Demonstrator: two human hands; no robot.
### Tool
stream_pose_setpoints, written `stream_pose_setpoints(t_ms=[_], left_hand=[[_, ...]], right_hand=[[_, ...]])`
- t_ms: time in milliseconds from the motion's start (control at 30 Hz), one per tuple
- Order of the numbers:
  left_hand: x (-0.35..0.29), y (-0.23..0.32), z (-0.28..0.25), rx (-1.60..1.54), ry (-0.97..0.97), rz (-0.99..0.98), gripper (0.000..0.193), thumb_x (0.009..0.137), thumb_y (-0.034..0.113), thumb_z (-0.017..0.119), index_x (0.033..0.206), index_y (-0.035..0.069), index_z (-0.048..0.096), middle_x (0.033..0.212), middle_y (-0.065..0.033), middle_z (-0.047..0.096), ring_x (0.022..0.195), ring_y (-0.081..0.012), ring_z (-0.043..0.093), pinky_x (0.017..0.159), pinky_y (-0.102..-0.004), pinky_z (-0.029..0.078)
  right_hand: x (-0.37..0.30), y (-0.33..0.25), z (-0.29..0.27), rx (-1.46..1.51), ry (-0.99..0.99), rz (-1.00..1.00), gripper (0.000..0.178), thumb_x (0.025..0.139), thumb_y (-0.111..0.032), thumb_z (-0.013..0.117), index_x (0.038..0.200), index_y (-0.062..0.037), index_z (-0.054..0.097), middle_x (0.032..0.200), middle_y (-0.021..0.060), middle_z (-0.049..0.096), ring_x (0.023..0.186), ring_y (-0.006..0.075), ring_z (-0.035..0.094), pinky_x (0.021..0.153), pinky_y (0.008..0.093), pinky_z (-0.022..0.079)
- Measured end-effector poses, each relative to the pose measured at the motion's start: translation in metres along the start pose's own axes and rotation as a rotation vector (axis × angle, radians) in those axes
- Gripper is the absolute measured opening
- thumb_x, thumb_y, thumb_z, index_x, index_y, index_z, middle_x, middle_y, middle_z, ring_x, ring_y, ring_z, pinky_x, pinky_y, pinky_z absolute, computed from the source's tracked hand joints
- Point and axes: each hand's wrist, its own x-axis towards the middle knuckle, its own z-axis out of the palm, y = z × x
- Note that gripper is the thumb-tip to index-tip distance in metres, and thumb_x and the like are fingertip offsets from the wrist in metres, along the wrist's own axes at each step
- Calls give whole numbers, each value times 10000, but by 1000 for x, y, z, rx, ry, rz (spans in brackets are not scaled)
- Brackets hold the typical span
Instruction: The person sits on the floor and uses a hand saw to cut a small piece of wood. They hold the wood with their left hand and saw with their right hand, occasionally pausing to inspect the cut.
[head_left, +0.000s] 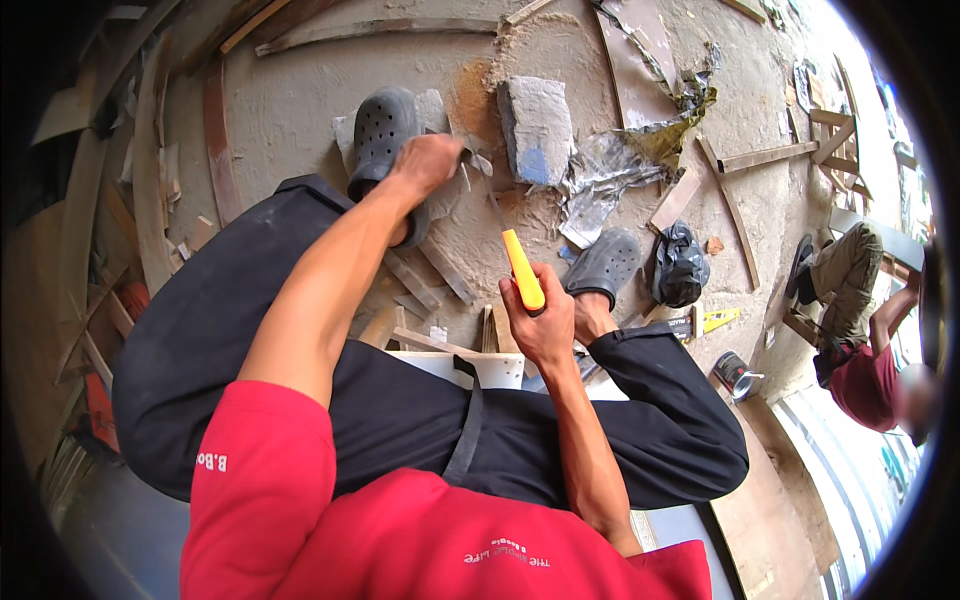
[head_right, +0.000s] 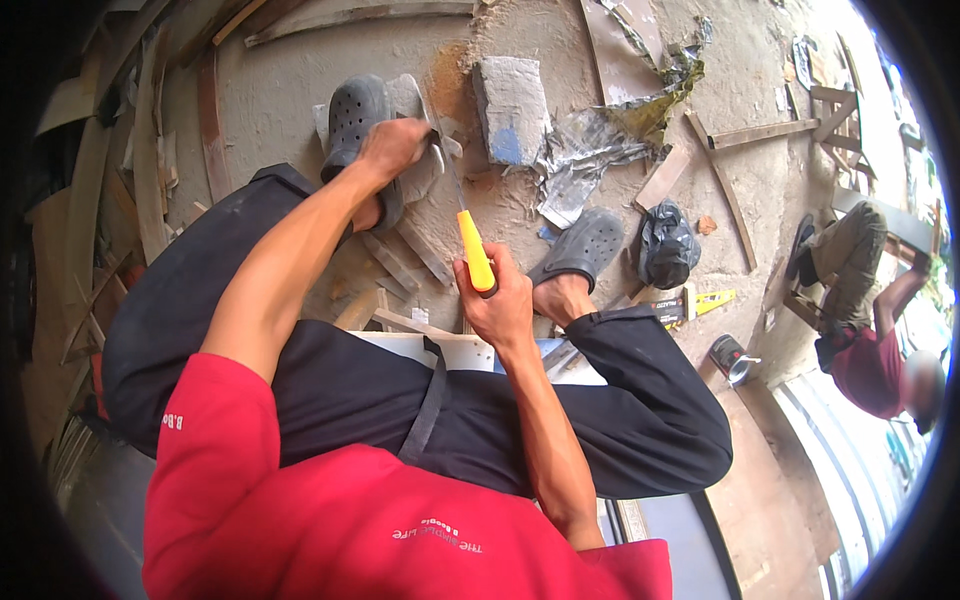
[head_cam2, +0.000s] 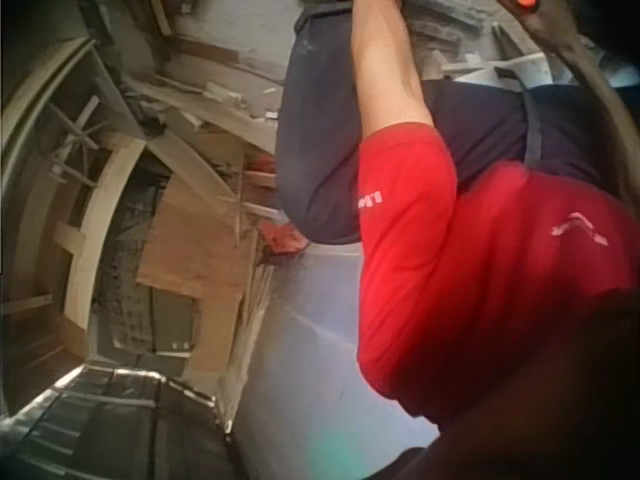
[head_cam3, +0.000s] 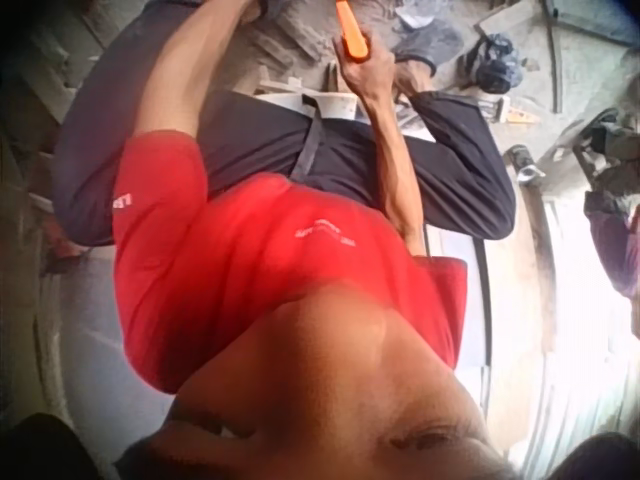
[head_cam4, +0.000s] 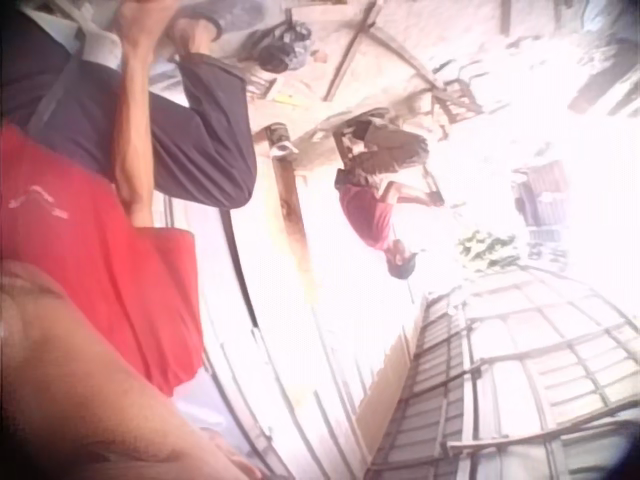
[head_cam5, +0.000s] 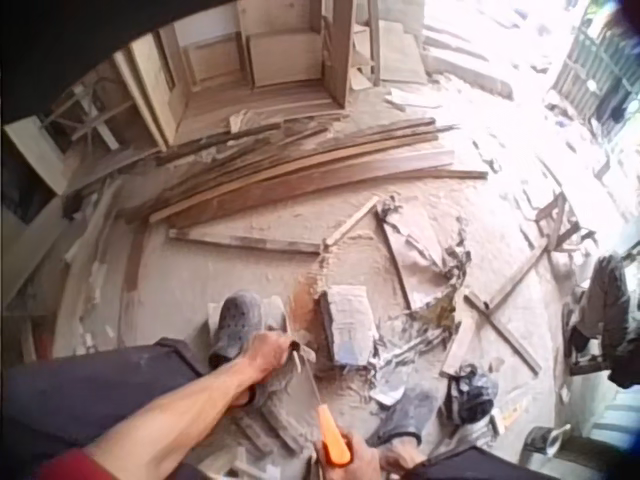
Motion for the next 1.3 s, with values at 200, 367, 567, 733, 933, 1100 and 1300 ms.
stream_pose_setpoints(t_ms=[200,367,567,733,933,1100,1300], left_hand=[[-3,22,37,-649,60,-866,312,709,226,654,958,51,718,1000,-192,698,980,-340,656,889,-381,494],[-4,18,55,-698,112,-848,301,698,208,655,940,43,722,971,-187,704,952,-336,664,865,-380,501],[7,0,87,-843,177,-897,256,691,204,669,880,46,740,875,-167,717,860,-311,685,811,-369,510],[12,0,82,-774,239,-826,211,738,127,611,821,-33,720,713,-116,694,617,-192,651,602,-316,520],[9,12,51,-529,107,-777,265,700,253,672,893,90,751,925,-153,717,917,-325,677,819,-376,515],[9,20,34,-489,64,-735,266,700,271,684,911,123,752,932,-160,711,940,-332,670,831,-387,514],[22,14,29,-455,-48,-748,274,692,230,694,892,47,735,983,-208,694,984,-360,656,852,-388,512]], right_hand=[[-8,19,2,-24,-19,-101,268,842,-165,703,1027,-18,577,751,162,652,676,337,671,607,350,508],[-18,47,1,17,4,-126,287,823,-130,702,1052,-11,577,803,184,645,735,371,662,627,371,509],[-18,53,-1,54,29,-134,239,821,-135,709,988,-14,589,769,168,636,674,325,657,588,357,499],[-21,55,2,20,48,-169,183,832,-130,707,885,-16,575,681,139,610,580,274,638,535,332,477],[-21,56,-3,43,70,-142,191,837,-160,709,836,-23,576,634,140,590,543,263,618,519,327,464],[-23,53,-10,46,39,-54,195,831,-159,715,842,-21,578,629,156,604,568,291,652,516,327,476],[-19,55,-11,36,58,-33,221,844,-189,716,797,-24,576,575,120,547,474,205,538,489,314,425]])
